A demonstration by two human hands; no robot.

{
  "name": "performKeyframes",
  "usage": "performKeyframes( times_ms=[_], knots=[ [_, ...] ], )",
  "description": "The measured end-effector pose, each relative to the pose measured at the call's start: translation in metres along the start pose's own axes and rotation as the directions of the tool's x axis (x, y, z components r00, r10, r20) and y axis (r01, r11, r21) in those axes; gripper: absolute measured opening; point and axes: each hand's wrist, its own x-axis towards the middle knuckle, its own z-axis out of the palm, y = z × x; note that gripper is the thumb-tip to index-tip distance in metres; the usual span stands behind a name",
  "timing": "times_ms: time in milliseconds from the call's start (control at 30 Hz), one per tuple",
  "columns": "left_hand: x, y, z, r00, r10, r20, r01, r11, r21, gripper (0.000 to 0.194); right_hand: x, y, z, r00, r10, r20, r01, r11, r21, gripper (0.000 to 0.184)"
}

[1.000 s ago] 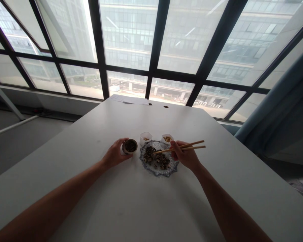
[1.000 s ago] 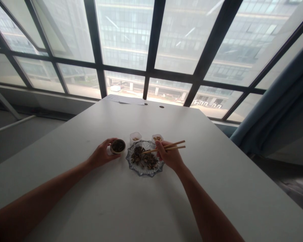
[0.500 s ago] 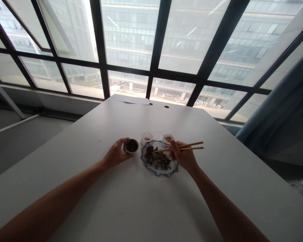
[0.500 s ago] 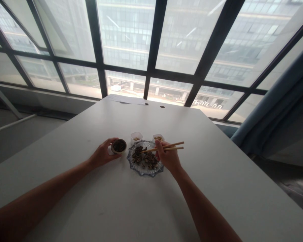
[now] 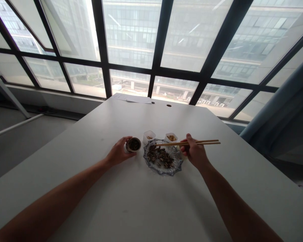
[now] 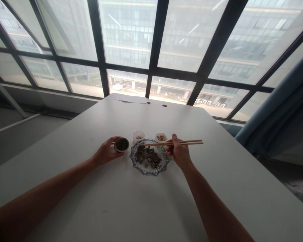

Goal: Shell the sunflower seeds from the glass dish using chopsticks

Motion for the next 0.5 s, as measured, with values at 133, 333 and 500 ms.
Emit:
performKeyframes(
  times_ms=[133, 333, 500],
  knots=[
    [0.000, 0.001, 0.000, 1.000, -0.002, 0.000, 0.002, 1.000, 0.005, 0.070, -0.011, -0.005, 0.019, 0.999, -0.033, 0.009, 0.032, 0.994, 0.105, 0.060],
    [0.000, 0.002, -0.001, 1.000, -0.004, 0.010, 0.004, 1.000, -0.009, 0.069, -0.031, -0.010, 0.070, 0.903, -0.196, 0.383, 0.246, 0.966, -0.084, 0.057],
    [0.000, -0.002, 0.000, 1.000, 0.005, 0.014, -0.005, 1.000, -0.014, 0.071, -0.027, -0.026, 0.045, 0.908, -0.320, 0.271, 0.370, 0.916, -0.155, 0.060]
  ],
)
